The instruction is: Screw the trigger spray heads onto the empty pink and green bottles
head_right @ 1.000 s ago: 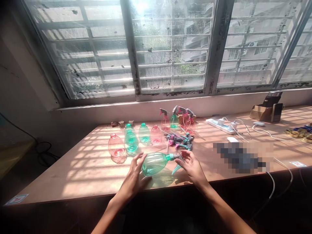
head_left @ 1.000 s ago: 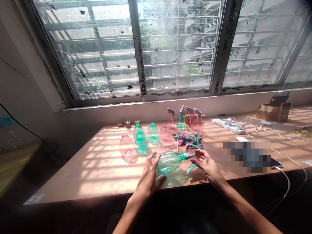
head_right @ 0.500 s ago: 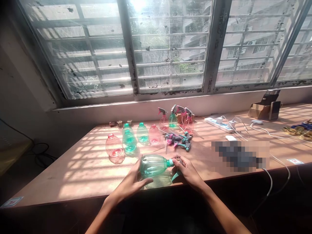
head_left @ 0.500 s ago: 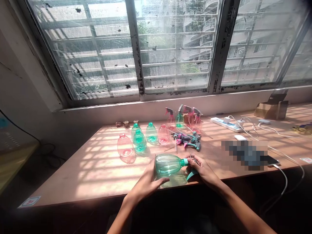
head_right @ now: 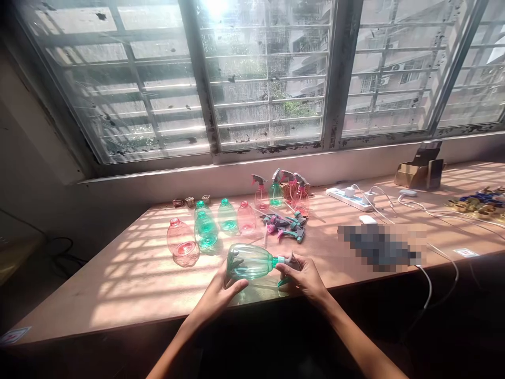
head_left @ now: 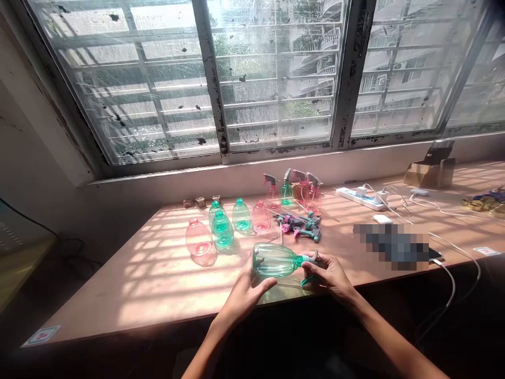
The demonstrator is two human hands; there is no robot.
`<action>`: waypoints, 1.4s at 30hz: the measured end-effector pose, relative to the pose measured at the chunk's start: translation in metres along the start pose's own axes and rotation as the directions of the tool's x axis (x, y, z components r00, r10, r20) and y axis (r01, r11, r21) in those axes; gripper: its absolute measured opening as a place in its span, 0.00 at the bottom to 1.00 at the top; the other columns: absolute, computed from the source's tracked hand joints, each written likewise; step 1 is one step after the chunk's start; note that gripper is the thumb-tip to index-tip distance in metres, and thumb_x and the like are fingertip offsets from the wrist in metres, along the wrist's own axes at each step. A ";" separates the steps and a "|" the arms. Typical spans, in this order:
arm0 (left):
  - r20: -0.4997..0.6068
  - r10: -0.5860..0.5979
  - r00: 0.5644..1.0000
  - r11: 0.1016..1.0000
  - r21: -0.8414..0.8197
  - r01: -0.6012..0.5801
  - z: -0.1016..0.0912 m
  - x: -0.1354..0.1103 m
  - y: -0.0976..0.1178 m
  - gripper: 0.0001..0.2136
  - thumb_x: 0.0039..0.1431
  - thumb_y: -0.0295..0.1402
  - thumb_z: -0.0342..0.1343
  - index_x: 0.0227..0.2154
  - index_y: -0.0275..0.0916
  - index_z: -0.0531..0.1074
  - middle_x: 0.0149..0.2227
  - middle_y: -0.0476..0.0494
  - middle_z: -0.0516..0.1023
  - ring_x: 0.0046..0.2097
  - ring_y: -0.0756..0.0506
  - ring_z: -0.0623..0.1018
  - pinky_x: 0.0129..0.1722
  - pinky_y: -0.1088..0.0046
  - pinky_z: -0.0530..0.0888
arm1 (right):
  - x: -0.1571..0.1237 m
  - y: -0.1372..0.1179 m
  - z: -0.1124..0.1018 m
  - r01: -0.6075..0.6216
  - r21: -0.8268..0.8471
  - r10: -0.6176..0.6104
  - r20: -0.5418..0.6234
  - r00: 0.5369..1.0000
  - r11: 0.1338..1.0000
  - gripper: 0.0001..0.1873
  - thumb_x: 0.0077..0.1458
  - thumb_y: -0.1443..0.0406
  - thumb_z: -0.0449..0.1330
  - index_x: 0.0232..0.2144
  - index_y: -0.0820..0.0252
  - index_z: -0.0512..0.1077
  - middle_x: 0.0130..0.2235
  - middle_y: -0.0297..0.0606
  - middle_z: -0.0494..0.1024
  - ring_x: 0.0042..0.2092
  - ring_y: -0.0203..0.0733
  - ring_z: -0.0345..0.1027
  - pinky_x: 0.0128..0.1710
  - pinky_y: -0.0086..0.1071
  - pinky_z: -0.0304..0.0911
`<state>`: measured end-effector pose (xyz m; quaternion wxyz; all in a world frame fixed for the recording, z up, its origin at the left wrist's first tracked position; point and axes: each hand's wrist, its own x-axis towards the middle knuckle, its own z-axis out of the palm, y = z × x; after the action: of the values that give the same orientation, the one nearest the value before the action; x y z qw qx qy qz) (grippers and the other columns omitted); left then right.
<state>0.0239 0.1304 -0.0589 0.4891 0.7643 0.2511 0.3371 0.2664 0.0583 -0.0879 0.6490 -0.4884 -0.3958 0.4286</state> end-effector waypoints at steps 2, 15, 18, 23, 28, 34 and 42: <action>-0.020 0.011 1.000 0.999 0.050 -0.010 -0.001 -0.002 0.000 0.26 0.66 0.43 0.59 0.63 0.41 0.65 0.66 0.37 0.68 0.66 0.37 0.69 0.68 0.55 0.63 | -0.004 -0.002 0.004 0.022 -0.004 -0.022 0.013 1.000 1.000 0.28 0.39 0.48 0.78 0.36 0.61 0.79 0.23 0.34 0.77 0.26 0.42 0.72 0.25 0.34 0.73; -0.056 0.030 0.998 0.963 0.269 -0.014 -0.002 -0.007 -0.008 0.36 0.66 0.45 0.58 0.72 0.44 0.50 0.72 0.36 0.57 0.74 0.35 0.54 0.72 0.49 0.52 | -0.004 -0.003 -0.001 -0.033 0.010 0.032 0.103 0.994 0.999 0.30 0.42 0.49 0.77 0.40 0.57 0.73 0.26 0.32 0.77 0.29 0.42 0.73 0.28 0.36 0.75; -0.047 0.074 0.996 0.952 0.301 -0.056 -0.003 -0.006 -0.007 0.30 0.68 0.44 0.56 0.69 0.45 0.57 0.71 0.38 0.60 0.73 0.35 0.56 0.72 0.51 0.54 | -0.005 -0.004 0.000 -0.025 0.027 0.022 0.084 0.996 0.999 0.30 0.42 0.48 0.77 0.40 0.57 0.73 0.27 0.32 0.76 0.29 0.42 0.73 0.27 0.36 0.75; -0.069 0.060 0.996 0.975 0.218 -0.044 -0.001 -0.006 -0.022 0.35 0.69 0.42 0.55 0.72 0.51 0.46 0.72 0.40 0.57 0.71 0.38 0.62 0.69 0.53 0.60 | -0.005 -0.004 0.001 0.014 0.044 -0.017 0.070 0.997 0.999 0.29 0.42 0.48 0.77 0.37 0.59 0.73 0.27 0.31 0.75 0.28 0.40 0.71 0.25 0.34 0.74; -0.103 -0.013 0.995 0.991 0.131 0.026 -0.002 -0.007 -0.017 0.40 0.63 0.46 0.60 0.72 0.44 0.46 0.73 0.34 0.52 0.72 0.35 0.59 0.69 0.53 0.61 | -0.006 -0.003 0.001 -0.008 0.021 0.006 0.079 0.997 1.000 0.30 0.41 0.49 0.77 0.40 0.58 0.74 0.27 0.33 0.77 0.29 0.43 0.74 0.28 0.38 0.76; -0.111 -0.011 0.994 0.984 0.175 0.031 -0.005 -0.004 -0.001 0.33 0.63 0.49 0.58 0.67 0.43 0.60 0.66 0.36 0.65 0.69 0.34 0.64 0.67 0.54 0.62 | -0.005 0.001 0.000 0.057 0.012 -0.058 0.105 0.993 0.998 0.27 0.42 0.50 0.78 0.39 0.58 0.76 0.28 0.34 0.77 0.29 0.43 0.73 0.28 0.36 0.75; -0.157 -0.024 0.987 0.990 0.133 0.046 -0.006 -0.002 0.002 0.29 0.66 0.50 0.55 0.63 0.39 0.65 0.60 0.36 0.72 0.64 0.36 0.69 0.65 0.58 0.64 | -0.002 0.012 -0.001 0.109 -0.001 -0.108 0.135 0.985 0.994 0.25 0.42 0.55 0.79 0.40 0.57 0.77 0.35 0.34 0.78 0.34 0.42 0.75 0.35 0.36 0.76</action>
<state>0.0178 0.1316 -0.0559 0.4205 0.7629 0.3242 0.3688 0.2651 0.0583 -0.0997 0.6412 -0.4388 -0.4665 0.4227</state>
